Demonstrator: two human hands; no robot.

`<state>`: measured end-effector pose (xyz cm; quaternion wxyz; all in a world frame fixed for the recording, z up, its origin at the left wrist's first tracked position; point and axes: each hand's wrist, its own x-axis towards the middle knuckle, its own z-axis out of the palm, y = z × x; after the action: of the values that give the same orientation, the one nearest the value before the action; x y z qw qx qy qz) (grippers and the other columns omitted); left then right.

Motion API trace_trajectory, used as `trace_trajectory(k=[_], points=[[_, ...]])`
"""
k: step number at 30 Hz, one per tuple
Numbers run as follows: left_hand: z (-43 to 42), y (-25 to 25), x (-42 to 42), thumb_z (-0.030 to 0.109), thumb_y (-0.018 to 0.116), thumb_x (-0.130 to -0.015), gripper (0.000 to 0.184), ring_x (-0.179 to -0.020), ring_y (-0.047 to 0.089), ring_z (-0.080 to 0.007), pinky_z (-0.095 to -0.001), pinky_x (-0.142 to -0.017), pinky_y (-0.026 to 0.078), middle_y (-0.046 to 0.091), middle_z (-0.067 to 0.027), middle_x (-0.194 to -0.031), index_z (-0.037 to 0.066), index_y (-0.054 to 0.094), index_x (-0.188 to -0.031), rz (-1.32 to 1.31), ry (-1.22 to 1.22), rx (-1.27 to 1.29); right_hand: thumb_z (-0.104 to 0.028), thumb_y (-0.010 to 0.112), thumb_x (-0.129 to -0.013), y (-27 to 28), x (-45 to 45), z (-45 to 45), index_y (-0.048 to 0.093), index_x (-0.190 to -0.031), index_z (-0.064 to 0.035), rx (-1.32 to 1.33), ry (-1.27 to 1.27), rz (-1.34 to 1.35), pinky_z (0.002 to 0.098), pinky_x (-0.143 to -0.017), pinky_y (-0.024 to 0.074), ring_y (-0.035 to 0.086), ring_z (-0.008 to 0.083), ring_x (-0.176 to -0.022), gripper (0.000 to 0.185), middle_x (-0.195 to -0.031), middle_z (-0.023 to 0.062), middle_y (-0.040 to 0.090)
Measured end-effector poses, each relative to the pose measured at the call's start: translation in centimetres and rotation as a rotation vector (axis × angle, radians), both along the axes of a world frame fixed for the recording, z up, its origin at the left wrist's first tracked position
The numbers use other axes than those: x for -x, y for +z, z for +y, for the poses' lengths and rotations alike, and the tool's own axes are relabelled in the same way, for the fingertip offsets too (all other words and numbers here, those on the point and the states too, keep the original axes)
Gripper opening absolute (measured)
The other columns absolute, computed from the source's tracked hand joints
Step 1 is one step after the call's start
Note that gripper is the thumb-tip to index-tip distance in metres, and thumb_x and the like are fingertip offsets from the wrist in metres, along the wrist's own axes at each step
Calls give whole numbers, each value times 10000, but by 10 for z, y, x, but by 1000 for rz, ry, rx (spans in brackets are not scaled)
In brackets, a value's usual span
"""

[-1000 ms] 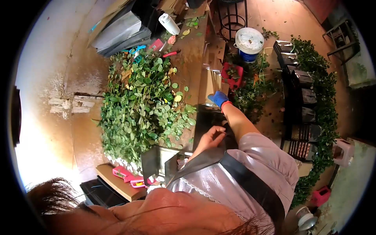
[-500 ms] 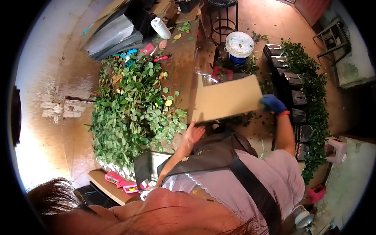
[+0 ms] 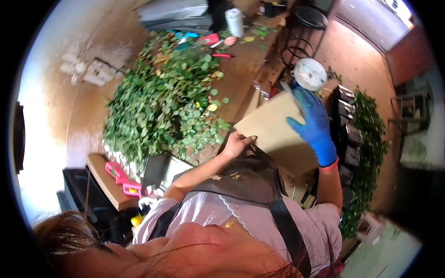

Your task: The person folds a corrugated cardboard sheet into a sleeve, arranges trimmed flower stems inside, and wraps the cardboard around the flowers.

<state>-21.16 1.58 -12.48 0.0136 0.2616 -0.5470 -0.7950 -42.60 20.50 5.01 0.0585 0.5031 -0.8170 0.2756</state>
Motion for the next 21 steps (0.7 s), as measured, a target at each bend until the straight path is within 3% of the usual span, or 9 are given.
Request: trace_trajectory(k=[2, 4, 8, 9, 12, 13, 14, 19, 21], points=[[-1, 58, -3, -31, 655, -933, 215, -912, 621, -65, -249, -837, 514, 705, 13, -1011, 7, 655, -1145, 234, 116, 33, -352, 812, -755, 46, -20, -59, 456, -1466, -71, -25, 303, 195, 449, -1106, 394, 493, 376, -1302, 843, -1436, 186, 508], [-8, 100, -18, -34, 642, -942, 173, -922, 618, -58, -240, -846, 507, 690, 28, -975, 19, 648, -1107, 313, 221, 101, -402, 782, -768, 76, -41, -98, 436, -1480, -83, -171, 487, 44, 467, -1098, 385, 487, 368, -1292, 854, -1412, 157, 522], [-24, 136, -87, 51, 717, -910, 213, -757, 629, -61, -243, -700, 525, 671, -25, -799, 42, 633, -1106, 111, 360, 706, -332, 755, -807, 99, -66, -155, 533, -1417, -129, -362, 759, 64, 451, -870, 522, 644, 358, -972, 681, -1133, 99, 684], [-25, 145, -101, 107, 748, -892, 223, -674, 672, -136, -309, -608, 527, 680, -65, -746, 43, 643, -1079, 160, 497, 836, -254, 755, -805, 103, -74, -170, 646, -1300, -139, -366, 892, 60, 441, -769, 549, 667, 331, -859, 519, -973, 69, 719], [-32, 147, -142, 143, 738, -896, 194, -669, 706, -278, -379, -599, 523, 711, -115, -779, 39, 655, -1038, 120, 760, 938, -185, 699, -850, 141, -102, -211, 719, -1165, -79, 12, 1102, 298, 405, -837, 541, 679, 316, -938, 332, -1043, 126, 729], [-36, 137, -164, 203, 726, -896, 249, -704, 682, -388, -417, -618, 533, 709, -180, -819, 41, 653, -1070, -45, 687, 948, -147, 678, -852, 170, -114, -227, 702, -1185, -54, 164, 1180, 270, 401, -871, 540, 681, 306, -974, 346, -1093, 153, 720], [-38, 129, -183, 252, 666, -925, 244, -700, 657, -417, -450, -631, 539, 678, -205, -784, 53, 653, -1065, -188, 601, 906, -109, 657, -855, 195, -126, -246, 686, -1206, -29, 311, 1250, 231, 398, -905, 538, 684, 296, -1010, 361, -1142, 180, 712], [-27, 105, -244, 291, 532, -966, 294, -703, 652, -440, -530, -660, 523, 654, -243, -729, 24, 649, -1003, -517, 668, 972, 52, 540, -924, 245, -201, -310, 571, -1284, 131, 770, 1463, -553, 403, -994, 527, 641, 335, -1154, 370, -1285, 257, 632], [-32, 112, -265, 318, 501, -990, 354, -716, 678, -406, -513, -678, 532, 658, -245, -722, 16, 663, -1075, -469, 857, 940, -25, 618, -916, 259, -231, -327, 588, -1289, 83, 800, 1420, -205, 395, -979, 522, 648, 322, -1143, 390, -1270, 227, 644]])
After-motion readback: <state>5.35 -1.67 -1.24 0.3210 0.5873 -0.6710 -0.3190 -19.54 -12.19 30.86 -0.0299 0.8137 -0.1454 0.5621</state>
